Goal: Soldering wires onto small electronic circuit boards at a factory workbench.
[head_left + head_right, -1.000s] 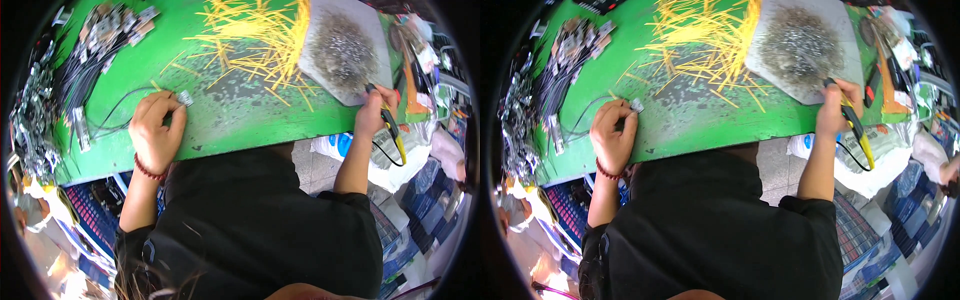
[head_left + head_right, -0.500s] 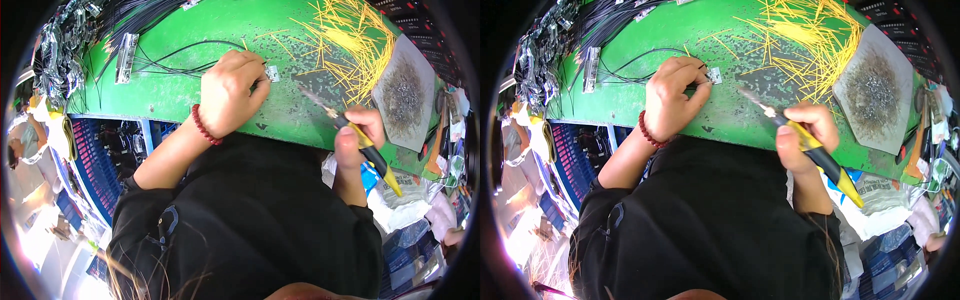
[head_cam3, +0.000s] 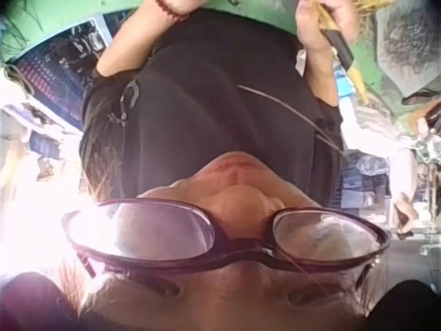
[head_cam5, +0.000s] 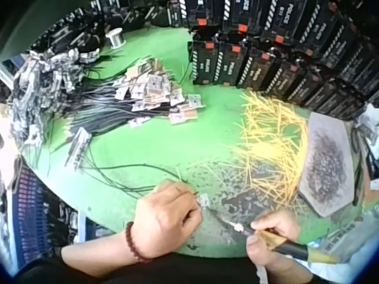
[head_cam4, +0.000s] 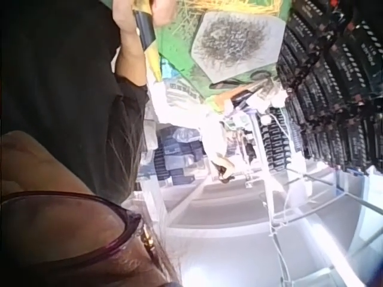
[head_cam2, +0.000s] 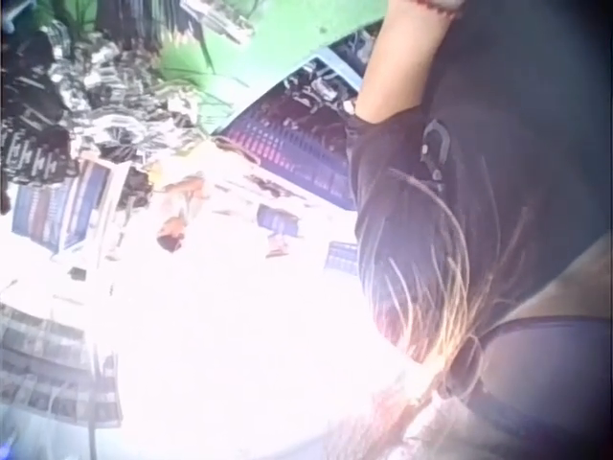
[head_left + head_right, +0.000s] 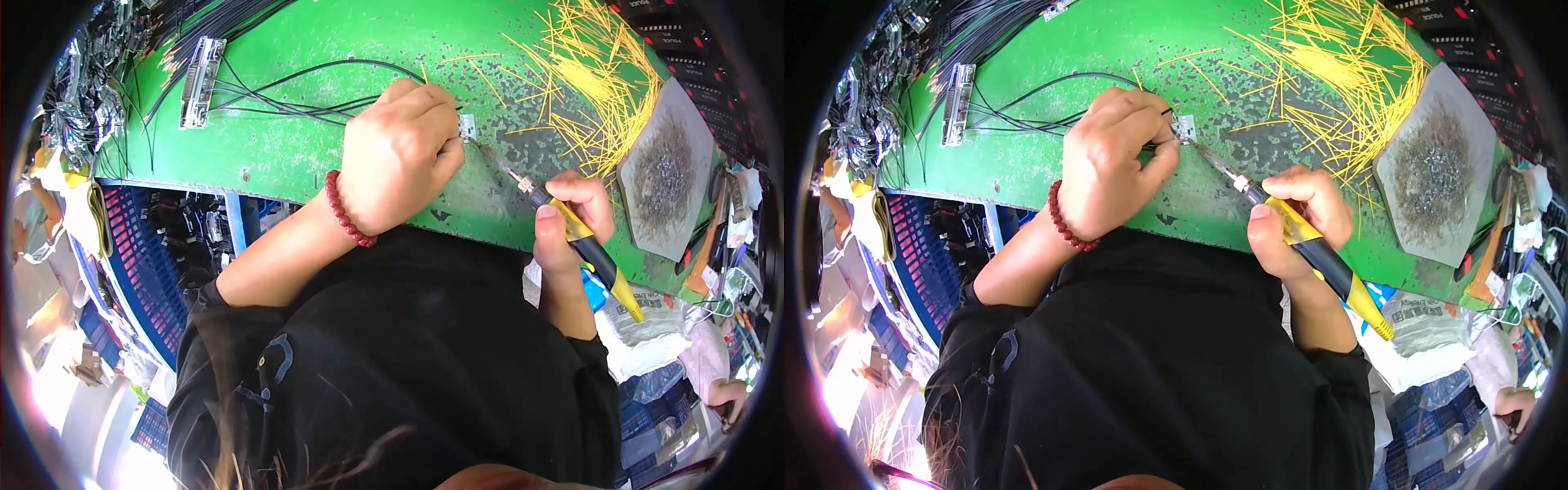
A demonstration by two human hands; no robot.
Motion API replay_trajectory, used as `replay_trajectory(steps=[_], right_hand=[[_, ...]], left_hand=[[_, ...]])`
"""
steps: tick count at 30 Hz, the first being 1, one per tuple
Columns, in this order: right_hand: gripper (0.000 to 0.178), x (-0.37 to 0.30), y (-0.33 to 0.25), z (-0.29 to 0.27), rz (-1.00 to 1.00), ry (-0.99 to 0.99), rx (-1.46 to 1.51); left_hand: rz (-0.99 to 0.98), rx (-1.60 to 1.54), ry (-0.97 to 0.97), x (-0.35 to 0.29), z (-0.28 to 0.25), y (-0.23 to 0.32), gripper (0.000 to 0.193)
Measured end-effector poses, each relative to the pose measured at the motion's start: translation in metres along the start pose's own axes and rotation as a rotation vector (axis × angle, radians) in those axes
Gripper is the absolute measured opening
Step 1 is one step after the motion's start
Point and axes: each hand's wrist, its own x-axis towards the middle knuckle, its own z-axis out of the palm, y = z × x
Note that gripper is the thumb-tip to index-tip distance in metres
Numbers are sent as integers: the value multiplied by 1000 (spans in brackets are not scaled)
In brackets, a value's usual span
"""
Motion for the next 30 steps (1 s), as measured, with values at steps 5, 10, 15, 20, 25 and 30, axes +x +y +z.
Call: replay_trajectory(steps=[5, 10, 15, 20, 25, 30], right_hand=[[31, 1, -1, 0, 11, -32, -2], [32, -3, 1, 2, -22, 26, 42], [30, -5, 4, 0, -32, 34, 54], [30, -5, 5, 0, -56, 43, 48], [29, -5, 5, 0, -38, 54, 93], [28, -3, 1, -2, -6, 31, 99]], left_hand=[[7, -6, 15, 0, 1, 0, 12], [18, -12, 31, 0, 1, 0, 12], [12, -7, 31, -1, 1, 1, 12], [41, 1, 27, 0, 1, 0, 8], [42, -7, 23, 1, 0, 0, 8], [29, -45, -6, 2, -3, -2, 9]])
